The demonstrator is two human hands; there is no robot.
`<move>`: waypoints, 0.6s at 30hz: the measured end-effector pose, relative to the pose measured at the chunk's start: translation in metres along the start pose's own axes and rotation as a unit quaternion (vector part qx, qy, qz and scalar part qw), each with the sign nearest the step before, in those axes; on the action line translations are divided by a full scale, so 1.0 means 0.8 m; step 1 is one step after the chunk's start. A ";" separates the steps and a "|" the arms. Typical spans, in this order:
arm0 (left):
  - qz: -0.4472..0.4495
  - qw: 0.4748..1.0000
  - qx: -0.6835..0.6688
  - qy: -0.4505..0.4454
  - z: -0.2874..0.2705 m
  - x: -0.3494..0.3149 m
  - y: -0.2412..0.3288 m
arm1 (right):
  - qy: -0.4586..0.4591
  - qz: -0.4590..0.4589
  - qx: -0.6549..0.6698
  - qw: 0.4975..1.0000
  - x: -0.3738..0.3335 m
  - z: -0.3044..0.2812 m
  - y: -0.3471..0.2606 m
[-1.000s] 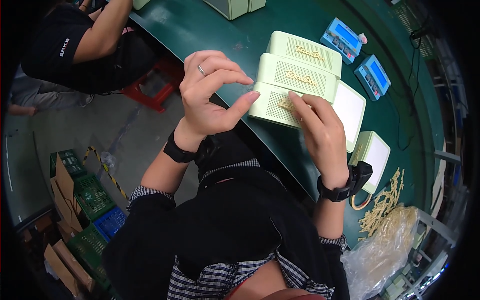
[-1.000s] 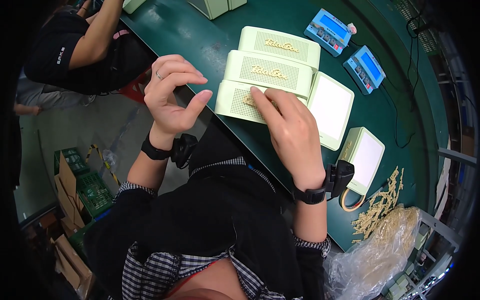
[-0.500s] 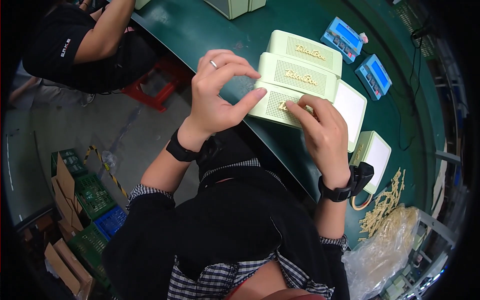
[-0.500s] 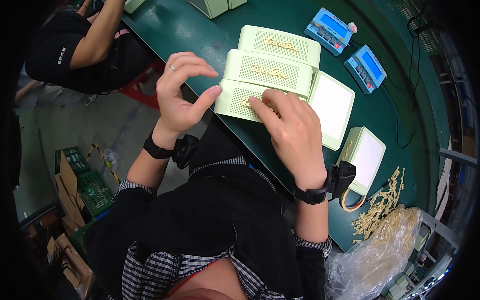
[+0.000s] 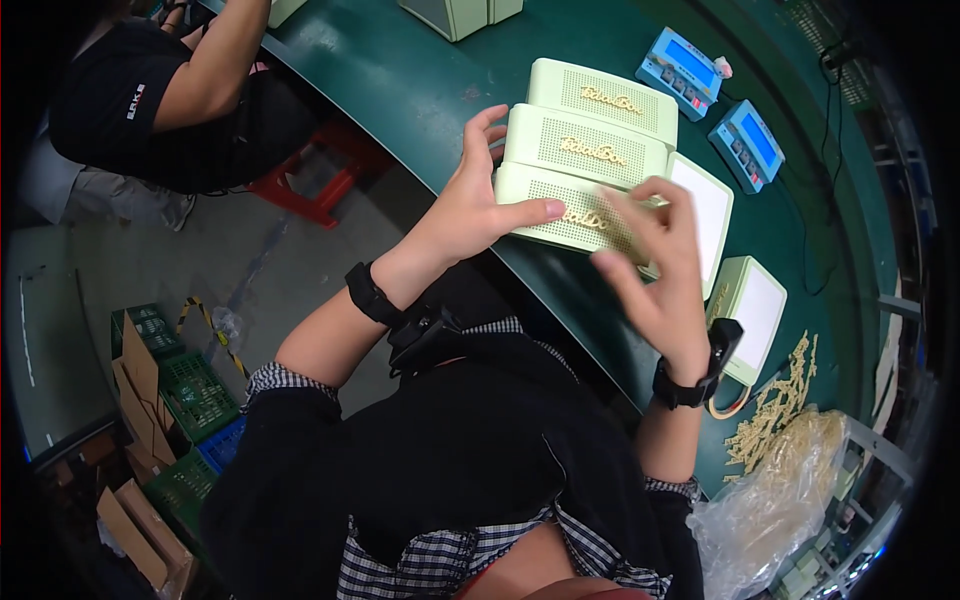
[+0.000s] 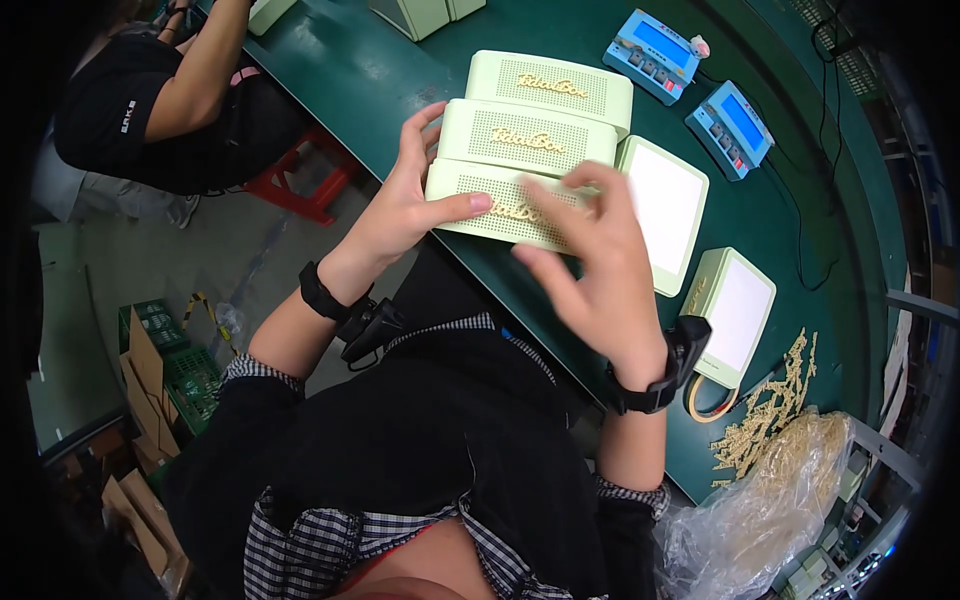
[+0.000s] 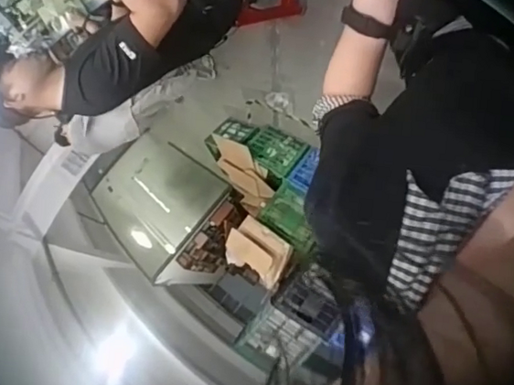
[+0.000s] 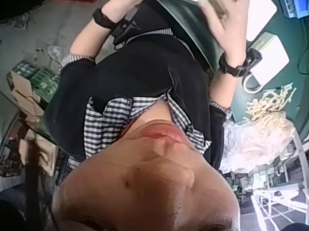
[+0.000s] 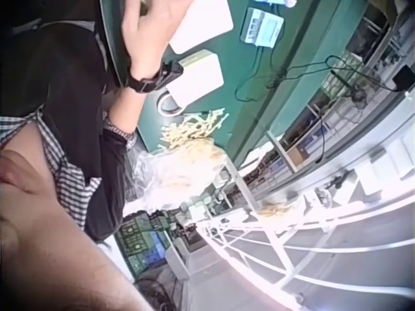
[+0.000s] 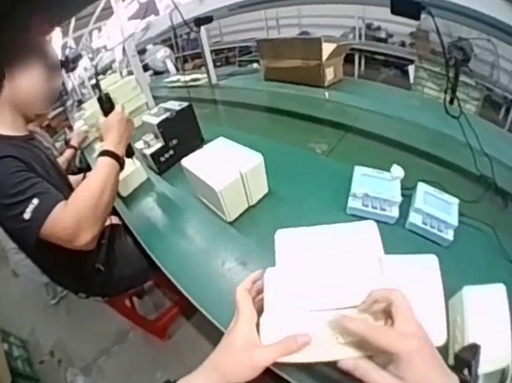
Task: The person picks up a speaker, presses its buttons to test it, and then applies a decorative logo to the speaker's grille. They press the logo into place by hand before setting the speaker aside and repeating the process.
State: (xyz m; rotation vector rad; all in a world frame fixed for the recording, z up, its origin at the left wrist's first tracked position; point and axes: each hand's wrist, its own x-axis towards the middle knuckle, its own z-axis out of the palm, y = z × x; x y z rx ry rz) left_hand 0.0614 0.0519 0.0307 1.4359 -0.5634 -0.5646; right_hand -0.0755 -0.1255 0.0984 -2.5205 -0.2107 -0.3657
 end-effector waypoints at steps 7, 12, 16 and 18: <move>-0.018 0.999 -0.017 0.021 0.017 -0.001 0.021 | 0.222 0.300 0.310 0.874 -0.019 0.054 0.028; -0.007 0.977 0.202 0.070 0.014 0.002 0.034 | 0.191 0.288 0.170 0.923 -0.005 0.058 0.024; -0.015 0.978 0.203 0.047 0.021 0.007 0.035 | 0.177 0.294 0.192 0.919 -0.004 0.055 0.024; -0.021 0.977 0.207 0.043 0.020 0.008 0.037 | 0.181 0.279 0.145 0.932 -0.002 0.056 0.019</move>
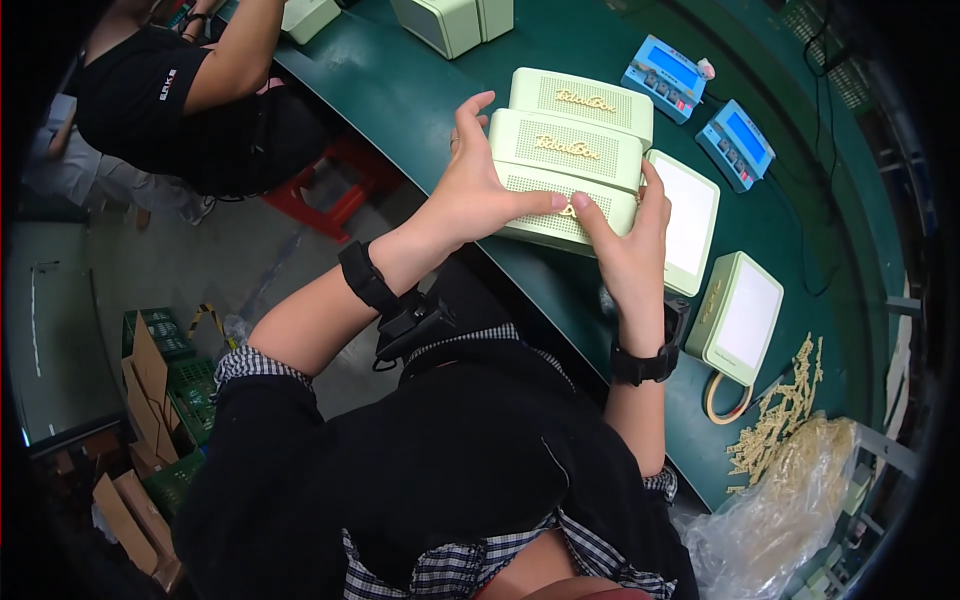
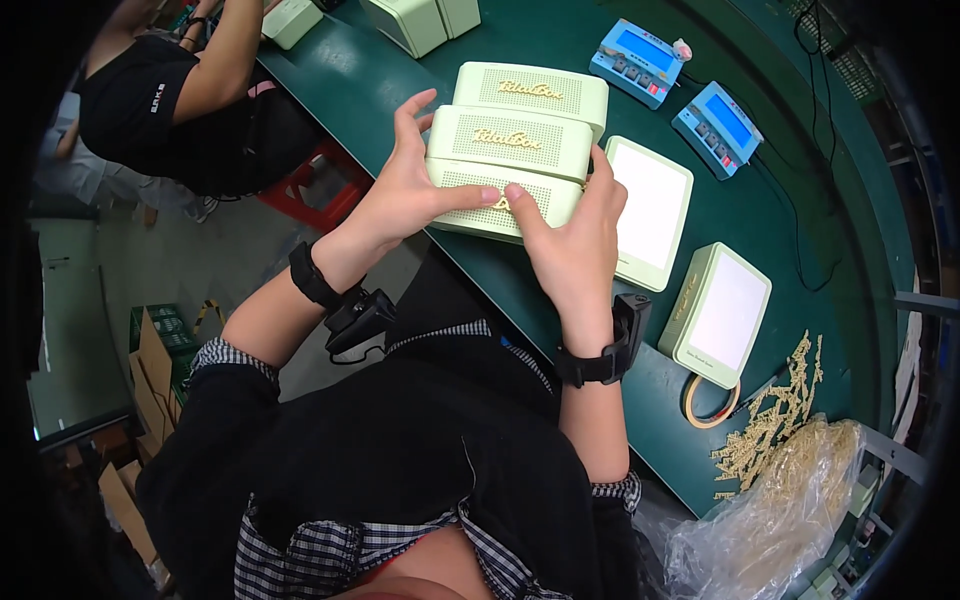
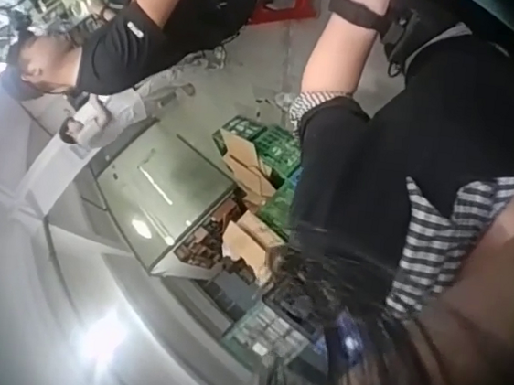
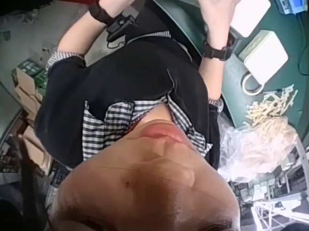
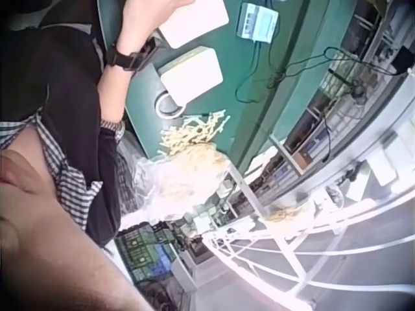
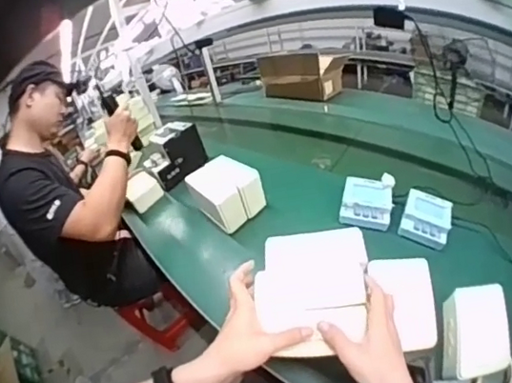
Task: The person picks up a speaker, presses its buttons to test it, and then applies a decorative logo to the speaker's grille. They press the logo into place by hand before setting the speaker aside and repeating the process.
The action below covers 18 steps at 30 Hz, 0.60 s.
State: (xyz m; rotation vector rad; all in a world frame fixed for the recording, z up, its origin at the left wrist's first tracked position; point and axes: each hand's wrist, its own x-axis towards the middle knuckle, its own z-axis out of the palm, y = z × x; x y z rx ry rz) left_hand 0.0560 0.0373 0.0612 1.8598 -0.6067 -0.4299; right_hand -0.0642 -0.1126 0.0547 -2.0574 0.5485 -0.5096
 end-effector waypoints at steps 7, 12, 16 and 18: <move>-0.023 0.999 -0.007 -0.035 -0.003 0.005 0.007 | -0.024 -0.006 -0.028 0.999 -0.002 -0.001 -0.003; -0.003 0.999 0.023 -0.026 0.002 -0.003 0.017 | -0.048 0.025 -0.015 0.998 -0.004 -0.003 -0.012; -0.032 0.997 0.060 -0.040 -0.002 -0.002 0.023 | -0.053 0.026 -0.008 0.998 -0.005 -0.005 -0.008; -0.050 0.995 0.071 -0.045 -0.003 -0.004 0.026 | -0.052 0.021 -0.003 0.998 -0.006 -0.005 -0.003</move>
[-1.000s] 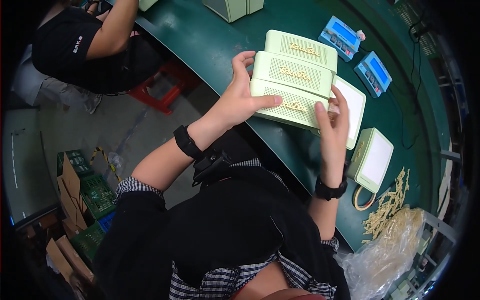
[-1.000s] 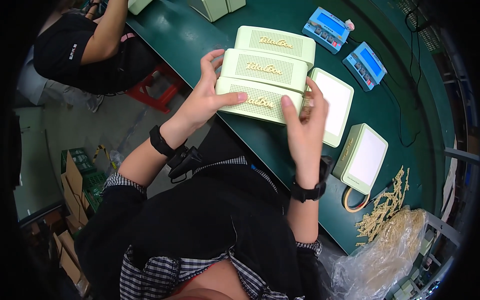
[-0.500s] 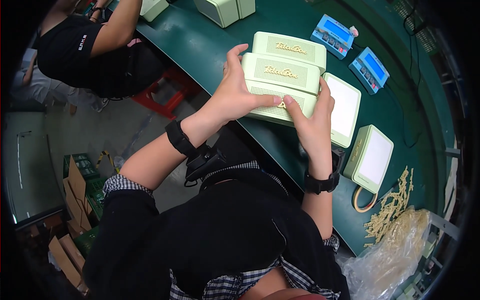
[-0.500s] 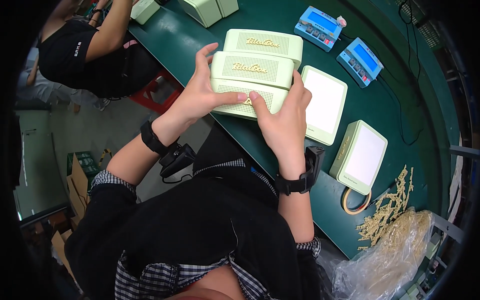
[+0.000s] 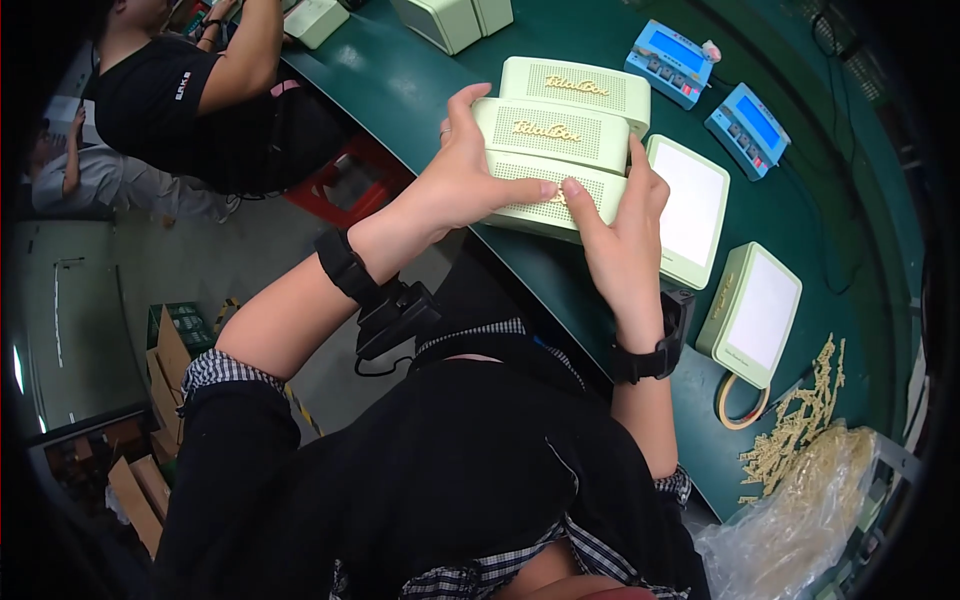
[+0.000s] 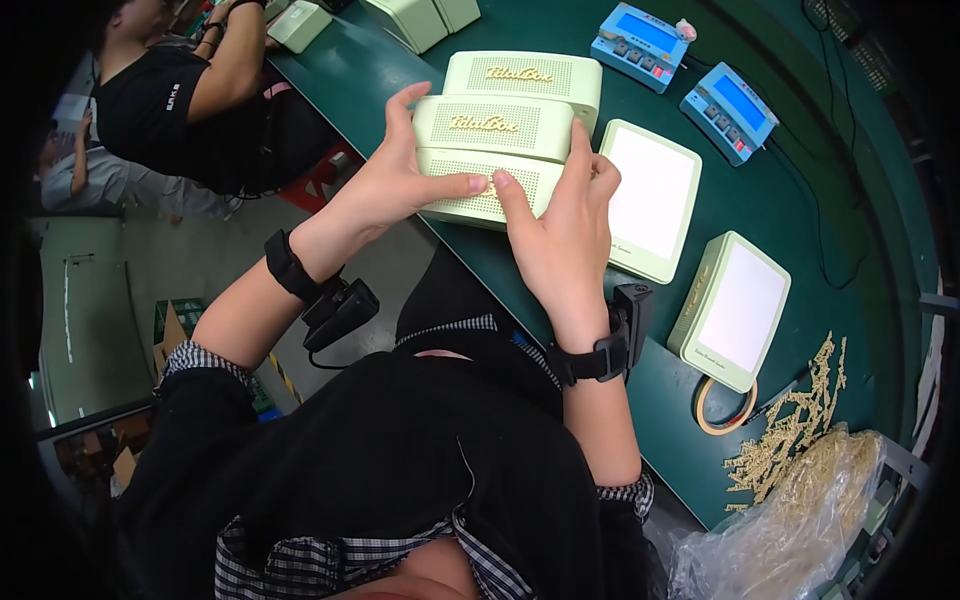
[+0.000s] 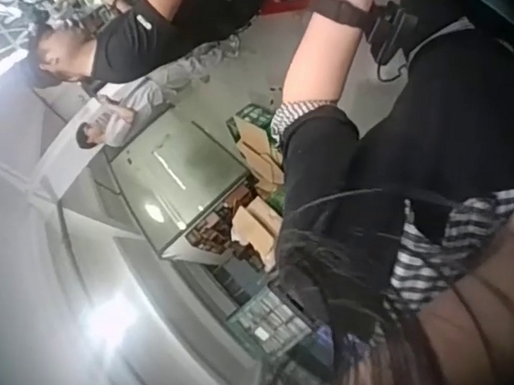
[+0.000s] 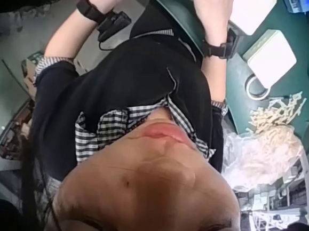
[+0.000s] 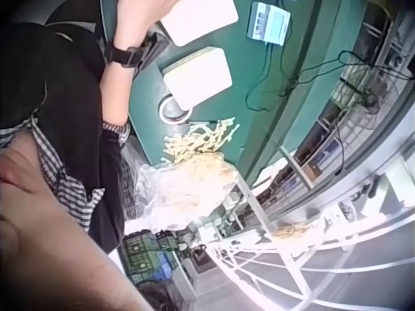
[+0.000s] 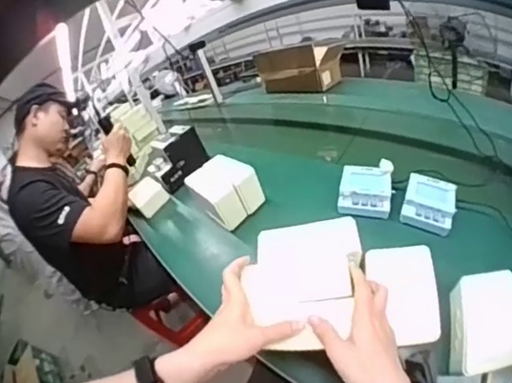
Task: The person picks up a speaker, presses its buttons to test it, and then applies a decorative logo to the speaker's grille. They press the logo into place by hand before setting the speaker aside and repeating the process.
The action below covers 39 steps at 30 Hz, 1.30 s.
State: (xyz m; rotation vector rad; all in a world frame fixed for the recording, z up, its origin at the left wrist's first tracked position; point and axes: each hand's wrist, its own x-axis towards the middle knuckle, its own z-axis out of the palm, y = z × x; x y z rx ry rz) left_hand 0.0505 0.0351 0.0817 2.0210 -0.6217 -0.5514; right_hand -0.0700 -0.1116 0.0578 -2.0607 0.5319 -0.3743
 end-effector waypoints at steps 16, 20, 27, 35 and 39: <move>-0.061 0.987 -0.146 -0.013 -0.011 0.007 -0.020 | 0.103 -0.116 0.048 0.987 -0.020 0.003 0.021; -0.004 0.991 -0.137 0.009 -0.036 0.019 -0.026 | 0.055 -0.148 -0.006 0.987 -0.057 -0.015 0.025; 0.160 0.985 0.063 -0.010 -0.050 0.010 -0.043 | 0.048 -0.299 -0.084 0.949 -0.156 -0.054 0.089; 0.457 0.835 0.290 0.098 -0.053 -0.013 -0.127 | 0.089 -0.187 -0.251 0.946 -0.233 -0.126 0.126; 0.407 0.863 0.298 -0.025 -0.057 0.004 -0.082 | 0.025 -0.127 -0.296 0.946 -0.197 -0.145 0.067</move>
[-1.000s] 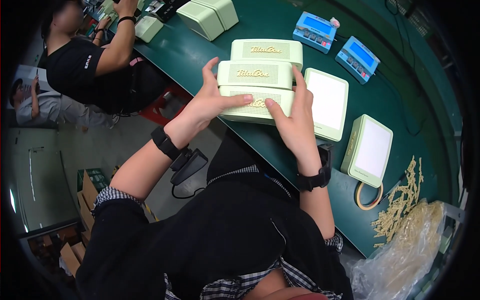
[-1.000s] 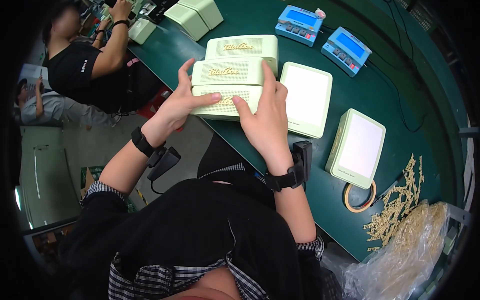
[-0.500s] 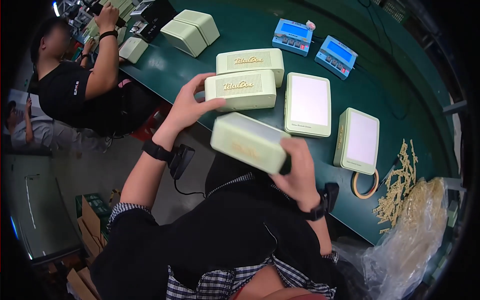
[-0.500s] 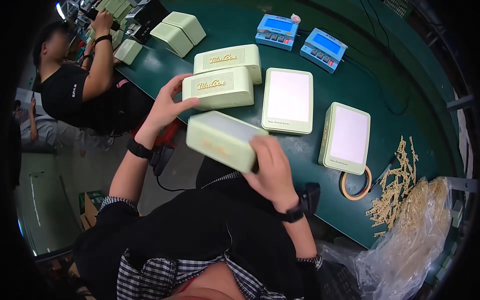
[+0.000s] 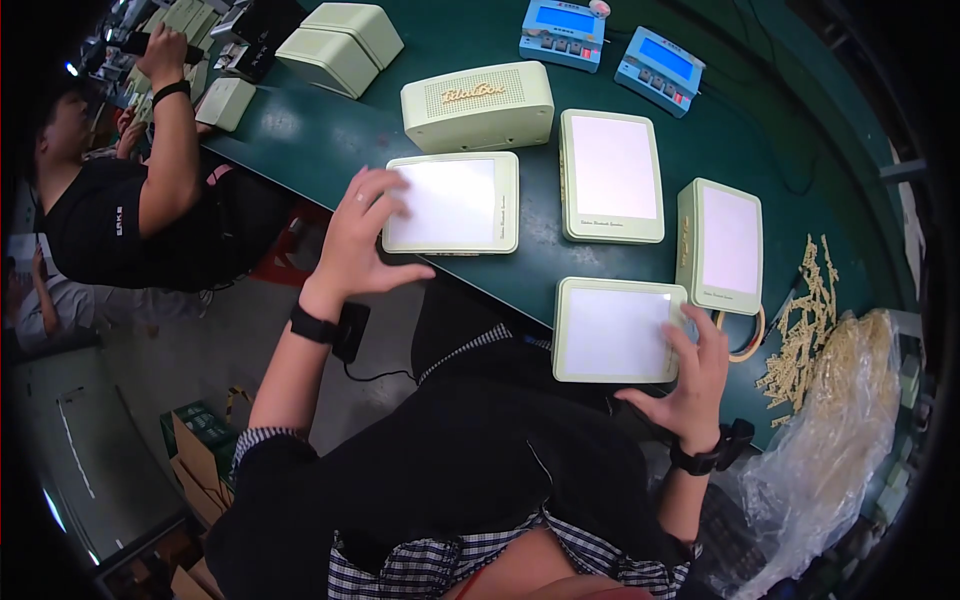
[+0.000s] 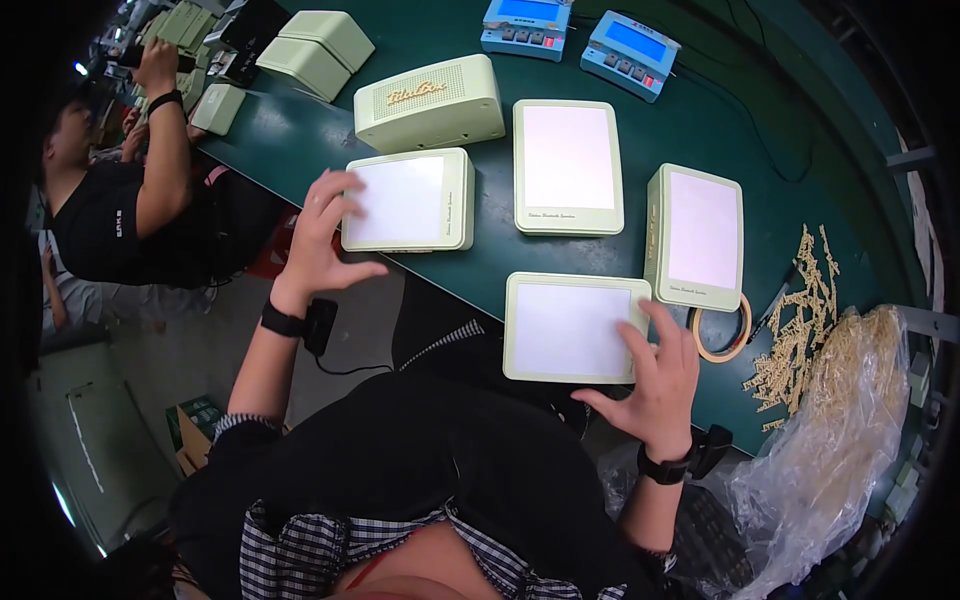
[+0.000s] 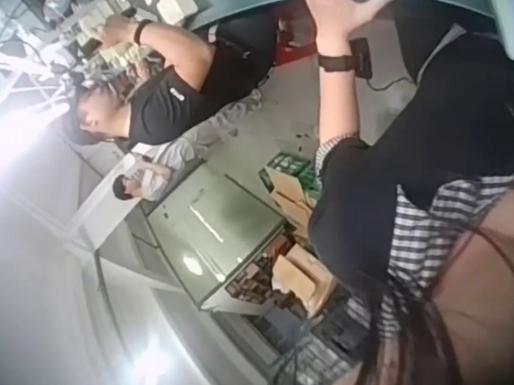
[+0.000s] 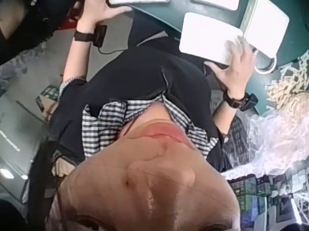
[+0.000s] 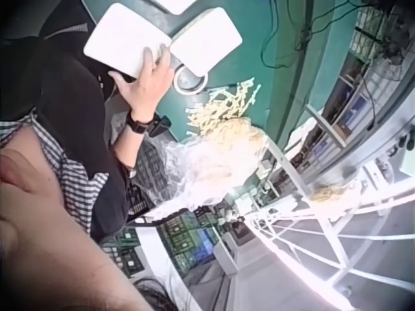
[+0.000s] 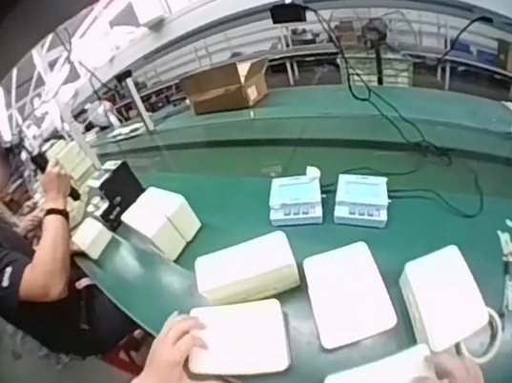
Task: The person picks up a speaker, presses its buttons to test it, and then applies a decorative logo to the speaker's grille. They press the logo into place by hand before setting the speaker aside and repeating the process.
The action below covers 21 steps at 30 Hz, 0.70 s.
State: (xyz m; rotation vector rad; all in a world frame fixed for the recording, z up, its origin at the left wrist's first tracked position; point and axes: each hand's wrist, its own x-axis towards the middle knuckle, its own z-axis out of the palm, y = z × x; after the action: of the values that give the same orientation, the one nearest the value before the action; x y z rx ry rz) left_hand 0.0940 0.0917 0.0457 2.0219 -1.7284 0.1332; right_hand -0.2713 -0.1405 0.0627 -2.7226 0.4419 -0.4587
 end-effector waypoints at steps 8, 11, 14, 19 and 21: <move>-0.038 0.987 -0.029 -0.154 -0.006 0.071 0.011 | -0.220 -0.067 0.072 0.971 0.087 -0.010 -0.018; -0.040 0.987 -0.039 -0.148 -0.001 0.068 0.008 | -0.223 -0.072 0.074 0.969 0.092 -0.008 -0.015; -0.034 0.987 -0.054 -0.146 0.004 0.069 0.008 | -0.230 -0.068 0.072 0.968 0.096 -0.007 -0.015; -0.014 0.986 -0.072 -0.147 0.007 0.072 0.009 | -0.240 -0.054 0.067 0.967 0.098 -0.006 -0.015; -0.012 0.987 -0.073 -0.146 0.006 0.074 0.009 | -0.239 -0.054 0.066 0.967 0.099 -0.006 -0.015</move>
State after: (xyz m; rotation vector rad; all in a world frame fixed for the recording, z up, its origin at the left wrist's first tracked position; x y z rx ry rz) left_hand 0.0982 0.0353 0.0653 2.0307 -1.8253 -0.3041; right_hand -0.1989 -0.1591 0.0922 -2.6113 0.1283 0.1460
